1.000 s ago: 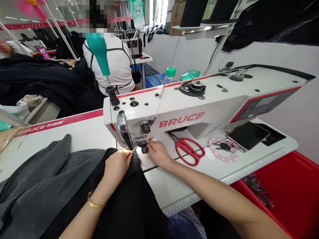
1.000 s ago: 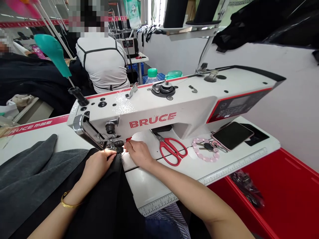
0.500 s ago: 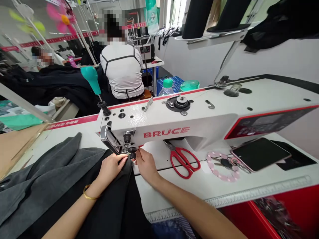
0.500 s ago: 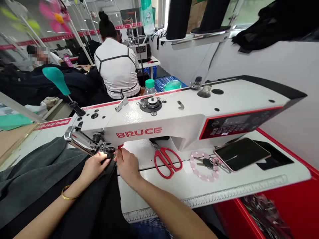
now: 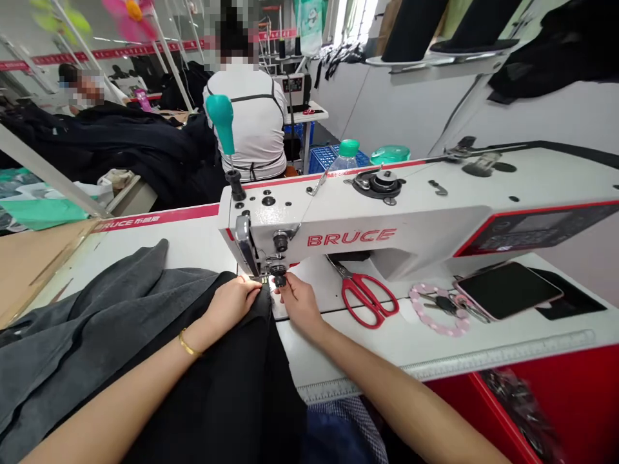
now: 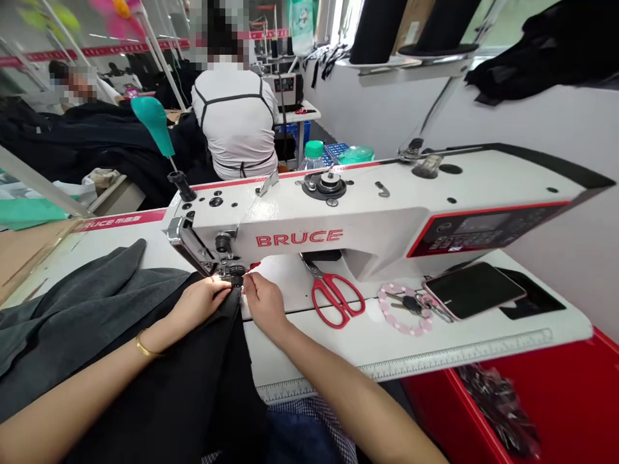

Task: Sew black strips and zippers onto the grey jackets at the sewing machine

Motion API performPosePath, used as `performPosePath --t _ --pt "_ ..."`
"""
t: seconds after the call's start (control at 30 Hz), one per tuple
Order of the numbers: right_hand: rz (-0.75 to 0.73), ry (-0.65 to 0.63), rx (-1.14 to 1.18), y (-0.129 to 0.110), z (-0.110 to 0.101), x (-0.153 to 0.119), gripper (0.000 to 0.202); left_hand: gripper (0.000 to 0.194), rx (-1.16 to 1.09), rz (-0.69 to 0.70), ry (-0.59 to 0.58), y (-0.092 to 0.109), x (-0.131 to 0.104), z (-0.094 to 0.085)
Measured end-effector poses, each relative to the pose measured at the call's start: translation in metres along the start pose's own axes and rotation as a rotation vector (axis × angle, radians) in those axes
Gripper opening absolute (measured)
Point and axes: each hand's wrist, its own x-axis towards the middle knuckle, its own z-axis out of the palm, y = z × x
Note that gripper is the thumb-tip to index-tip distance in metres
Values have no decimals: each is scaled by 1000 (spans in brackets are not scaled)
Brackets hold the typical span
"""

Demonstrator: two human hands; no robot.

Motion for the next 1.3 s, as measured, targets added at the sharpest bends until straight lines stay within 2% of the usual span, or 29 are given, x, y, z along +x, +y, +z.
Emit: performPosePath --t 0.13,0.23,0.3,0.4,0.5,0.57,0.67,0.8,0.9,1.07,1.3 --pt "-2 57 -93 4 0 5 33 33 50 117 -93 -10 3 -7" --pt "36 118 -124 8 3 8 33 34 48 141 -115 -15 3 -7" --pt "55 142 -136 10 6 9 32 33 35 134 -101 -16 3 -5" --pt "76 150 -119 13 11 10 34 31 60 175 -12 -17 3 -1" --pt "91 139 -94 15 13 9 39 29 113 284 72 -20 5 2" --pt "102 113 -52 16 13 9 40 28 105 329 65 -22 7 4" --pt "123 14 17 19 7 12 37 28 33 342 19 -23 9 5" --pt "115 -81 -6 23 -3 21 26 27 -15 315 9 -20 11 3" --pt "101 -65 -27 26 -7 26 30 27 -5 293 -1 -18 11 3" --pt "104 -51 -68 27 -7 26 31 26 27 342 11 -22 11 8" --pt "89 -75 -124 19 -10 24 29 26 18 347 27 -20 8 7"
